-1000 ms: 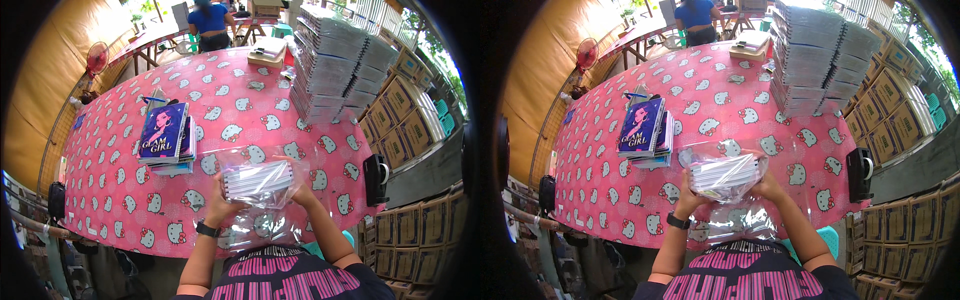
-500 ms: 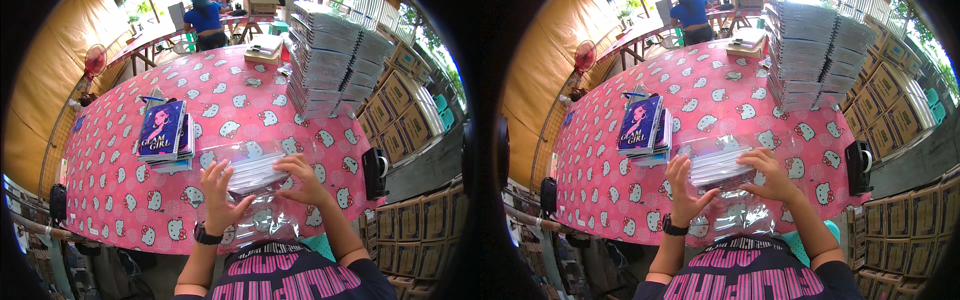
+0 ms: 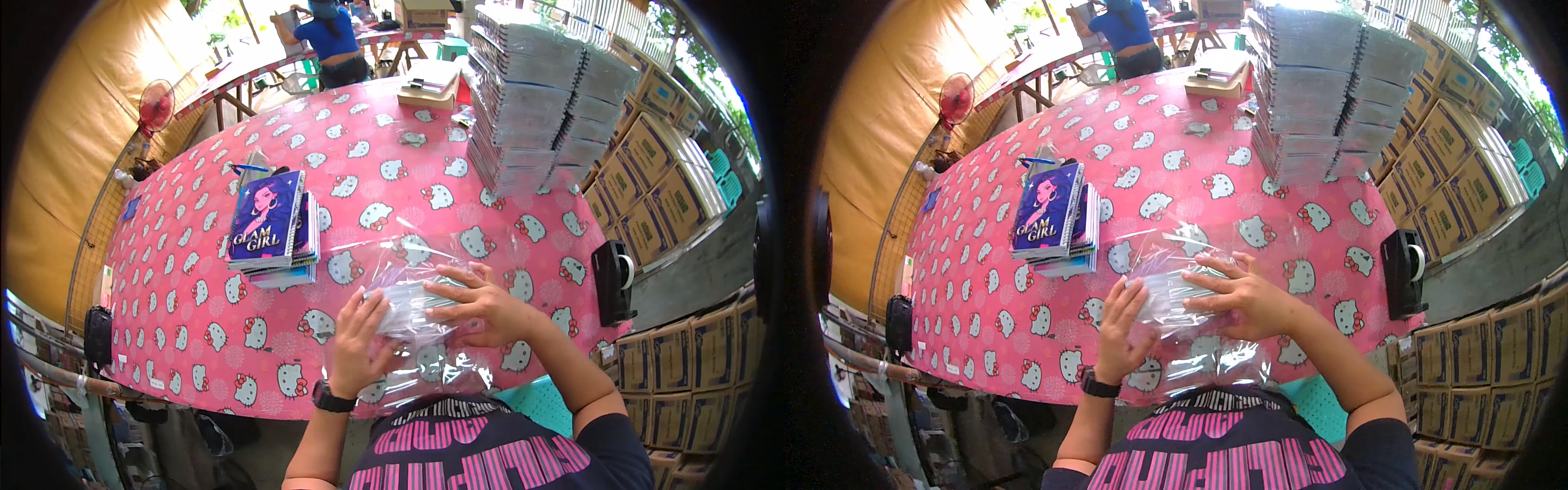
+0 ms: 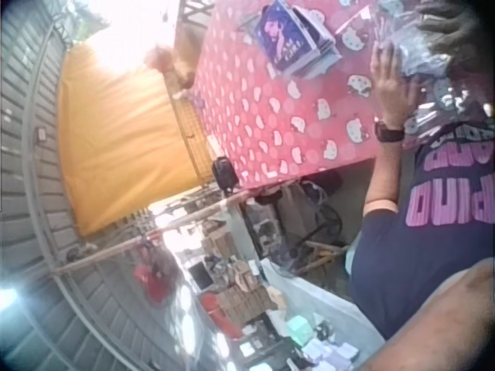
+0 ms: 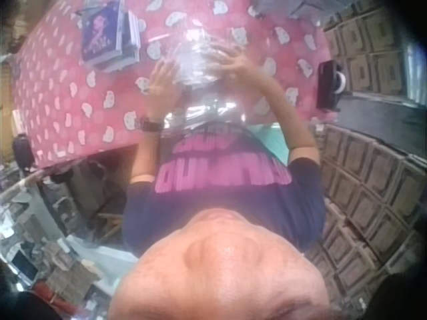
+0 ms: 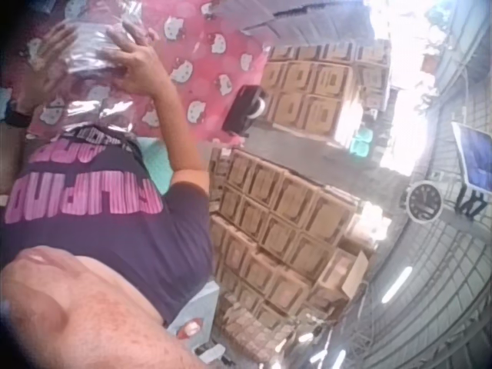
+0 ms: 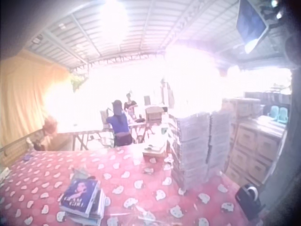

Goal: The person picks up a stack of notebooks, places them inside a large plastic sleeve, folds the sleeve over the stack, and secures the package with tape.

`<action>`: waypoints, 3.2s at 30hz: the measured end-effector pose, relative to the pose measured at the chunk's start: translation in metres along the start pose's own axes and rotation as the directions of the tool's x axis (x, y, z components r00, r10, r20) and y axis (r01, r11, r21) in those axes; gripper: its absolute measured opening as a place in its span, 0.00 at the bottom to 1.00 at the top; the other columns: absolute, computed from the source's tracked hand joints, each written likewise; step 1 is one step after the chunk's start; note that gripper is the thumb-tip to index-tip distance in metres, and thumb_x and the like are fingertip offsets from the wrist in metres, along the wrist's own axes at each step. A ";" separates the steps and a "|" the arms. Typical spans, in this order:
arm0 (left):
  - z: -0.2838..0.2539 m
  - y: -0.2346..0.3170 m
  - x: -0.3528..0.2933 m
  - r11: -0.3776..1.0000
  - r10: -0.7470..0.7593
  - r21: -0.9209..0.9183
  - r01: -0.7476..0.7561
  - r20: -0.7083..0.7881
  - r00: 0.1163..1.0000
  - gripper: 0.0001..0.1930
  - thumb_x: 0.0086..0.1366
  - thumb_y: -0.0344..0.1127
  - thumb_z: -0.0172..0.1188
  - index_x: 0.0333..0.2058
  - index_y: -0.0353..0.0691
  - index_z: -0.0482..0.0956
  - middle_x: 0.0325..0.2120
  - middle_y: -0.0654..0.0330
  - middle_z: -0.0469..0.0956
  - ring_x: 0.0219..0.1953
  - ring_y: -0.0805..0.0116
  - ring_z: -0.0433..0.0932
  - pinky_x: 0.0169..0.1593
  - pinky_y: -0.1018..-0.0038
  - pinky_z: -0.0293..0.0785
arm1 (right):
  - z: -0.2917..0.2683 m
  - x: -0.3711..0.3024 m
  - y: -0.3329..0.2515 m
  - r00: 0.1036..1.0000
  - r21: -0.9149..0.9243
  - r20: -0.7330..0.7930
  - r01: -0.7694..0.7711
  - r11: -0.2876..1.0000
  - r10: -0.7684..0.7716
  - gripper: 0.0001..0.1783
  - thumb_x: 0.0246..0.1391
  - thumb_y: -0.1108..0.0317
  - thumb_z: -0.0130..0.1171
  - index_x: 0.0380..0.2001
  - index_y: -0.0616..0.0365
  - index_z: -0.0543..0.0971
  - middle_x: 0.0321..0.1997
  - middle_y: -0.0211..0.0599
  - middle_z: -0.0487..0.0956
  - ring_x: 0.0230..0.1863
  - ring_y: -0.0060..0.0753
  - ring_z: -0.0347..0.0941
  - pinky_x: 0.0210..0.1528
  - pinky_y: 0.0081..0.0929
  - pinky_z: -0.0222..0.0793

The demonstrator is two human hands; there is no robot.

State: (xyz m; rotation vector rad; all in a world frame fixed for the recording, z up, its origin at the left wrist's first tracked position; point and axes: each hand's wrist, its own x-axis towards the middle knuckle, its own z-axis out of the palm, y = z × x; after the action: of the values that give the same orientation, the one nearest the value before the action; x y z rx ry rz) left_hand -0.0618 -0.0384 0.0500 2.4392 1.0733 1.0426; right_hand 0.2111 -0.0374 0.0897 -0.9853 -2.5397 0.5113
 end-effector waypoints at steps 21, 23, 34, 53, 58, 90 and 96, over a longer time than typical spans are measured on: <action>-0.016 -0.010 0.000 0.999 -0.006 -0.041 0.013 0.164 0.986 0.40 0.47 0.45 0.66 0.60 0.44 0.64 0.63 0.54 0.59 0.67 0.55 0.52 0.66 0.53 0.39 | -0.015 0.007 -0.003 0.976 -0.017 0.219 0.009 1.000 -0.005 0.50 0.28 0.58 0.73 0.61 0.31 0.64 0.72 0.33 0.49 0.74 0.42 0.35 0.63 0.67 0.35; -0.018 -0.010 0.002 1.000 -0.003 0.023 -0.002 0.206 0.979 0.41 0.46 0.45 0.66 0.60 0.44 0.63 0.63 0.54 0.59 0.67 0.56 0.53 0.66 0.53 0.40 | -0.020 0.009 -0.002 0.969 0.130 0.240 -0.090 0.987 0.056 0.54 0.26 0.55 0.74 0.62 0.32 0.62 0.73 0.35 0.47 0.74 0.41 0.35 0.63 0.68 0.36; -0.021 -0.004 0.025 0.999 0.040 0.005 -0.044 0.363 0.931 0.41 0.44 0.47 0.68 0.60 0.55 0.65 0.64 0.61 0.58 0.68 0.50 0.46 0.64 0.43 0.38 | -0.029 0.026 -0.011 0.927 -0.108 0.367 -0.042 0.993 0.079 0.56 0.20 0.46 0.76 0.61 0.26 0.64 0.73 0.41 0.43 0.73 0.53 0.32 0.62 0.71 0.36; -0.016 0.026 0.048 0.962 0.004 0.240 -0.132 0.469 0.883 0.41 0.40 0.45 0.71 0.57 0.57 0.67 0.63 0.65 0.58 0.67 0.50 0.47 0.62 0.36 0.43 | -0.003 -0.291 0.108 -0.210 0.510 -0.763 -0.776 0.371 0.611 0.16 0.52 0.66 0.59 0.43 0.61 0.78 0.44 0.46 0.80 0.45 0.38 0.76 0.48 0.32 0.70; -0.012 0.023 0.044 0.957 0.020 0.247 -0.153 0.470 0.883 0.47 0.34 0.40 0.73 0.59 0.55 0.66 0.64 0.62 0.56 0.68 0.51 0.45 0.65 0.44 0.43 | 0.009 -0.394 0.145 -0.240 0.402 -0.699 -0.911 0.093 0.673 0.21 0.48 0.52 0.61 0.35 0.61 0.81 0.39 0.46 0.80 0.39 0.41 0.76 0.44 0.35 0.69; -0.022 0.013 0.049 0.951 0.081 0.214 -0.225 0.527 0.846 0.48 0.37 0.51 0.73 0.61 0.62 0.63 0.66 0.59 0.50 0.68 0.46 0.42 0.64 0.43 0.46 | -0.017 0.077 -0.005 0.816 -0.320 0.006 -0.546 0.774 0.578 0.30 0.37 0.40 0.66 0.27 0.61 0.82 0.29 0.46 0.81 0.35 0.45 0.79 0.39 0.38 0.73; -0.014 0.000 0.039 0.987 0.089 0.104 -0.119 0.255 0.963 0.35 0.43 0.42 0.71 0.54 0.55 0.72 0.60 0.60 0.64 0.66 0.52 0.52 0.63 0.40 0.45 | -0.062 0.012 0.014 0.949 -0.170 -0.098 -0.312 0.935 0.299 0.22 0.34 0.51 0.71 0.28 0.56 0.81 0.31 0.37 0.79 0.38 0.41 0.75 0.43 0.35 0.70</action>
State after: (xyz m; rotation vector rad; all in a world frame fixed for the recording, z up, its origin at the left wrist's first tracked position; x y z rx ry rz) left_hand -0.0539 -0.0110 0.0796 2.6593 0.9576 0.6910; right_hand 0.2390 -0.0068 0.1399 -1.4545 -2.4138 0.3199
